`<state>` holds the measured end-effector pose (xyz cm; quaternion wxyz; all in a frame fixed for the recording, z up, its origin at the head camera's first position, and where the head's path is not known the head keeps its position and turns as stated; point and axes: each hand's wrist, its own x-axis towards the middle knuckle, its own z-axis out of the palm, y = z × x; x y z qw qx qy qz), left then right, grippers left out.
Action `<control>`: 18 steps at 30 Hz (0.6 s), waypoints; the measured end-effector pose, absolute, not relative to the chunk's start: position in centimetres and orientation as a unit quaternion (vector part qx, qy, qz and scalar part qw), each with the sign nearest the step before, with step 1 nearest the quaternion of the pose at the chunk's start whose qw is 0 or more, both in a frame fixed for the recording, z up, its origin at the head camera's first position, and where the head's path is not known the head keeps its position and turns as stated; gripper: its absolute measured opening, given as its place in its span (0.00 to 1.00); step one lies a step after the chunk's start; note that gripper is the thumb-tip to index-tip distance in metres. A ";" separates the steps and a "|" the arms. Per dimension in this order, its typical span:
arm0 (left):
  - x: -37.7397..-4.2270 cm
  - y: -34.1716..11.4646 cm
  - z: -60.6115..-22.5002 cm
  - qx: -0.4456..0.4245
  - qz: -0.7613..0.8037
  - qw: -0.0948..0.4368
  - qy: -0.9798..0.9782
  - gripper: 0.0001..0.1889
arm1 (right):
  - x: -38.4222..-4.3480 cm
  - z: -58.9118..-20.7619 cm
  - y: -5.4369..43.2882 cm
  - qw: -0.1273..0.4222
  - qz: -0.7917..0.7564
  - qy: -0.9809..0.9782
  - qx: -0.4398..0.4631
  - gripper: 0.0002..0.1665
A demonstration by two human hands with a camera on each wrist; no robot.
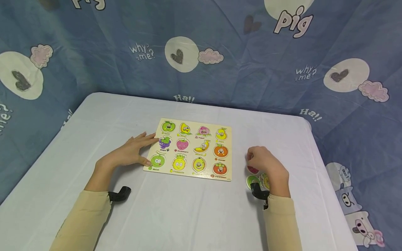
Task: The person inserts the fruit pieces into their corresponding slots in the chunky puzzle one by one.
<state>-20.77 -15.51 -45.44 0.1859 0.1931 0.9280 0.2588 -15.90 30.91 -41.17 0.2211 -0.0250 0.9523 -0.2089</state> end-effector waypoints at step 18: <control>-20.7 -16.1 -45.5 0.197 0.269 0.206 0.920 0.54 | -15.3 -41.3 31.4 0.251 -0.204 0.946 0.006 0.05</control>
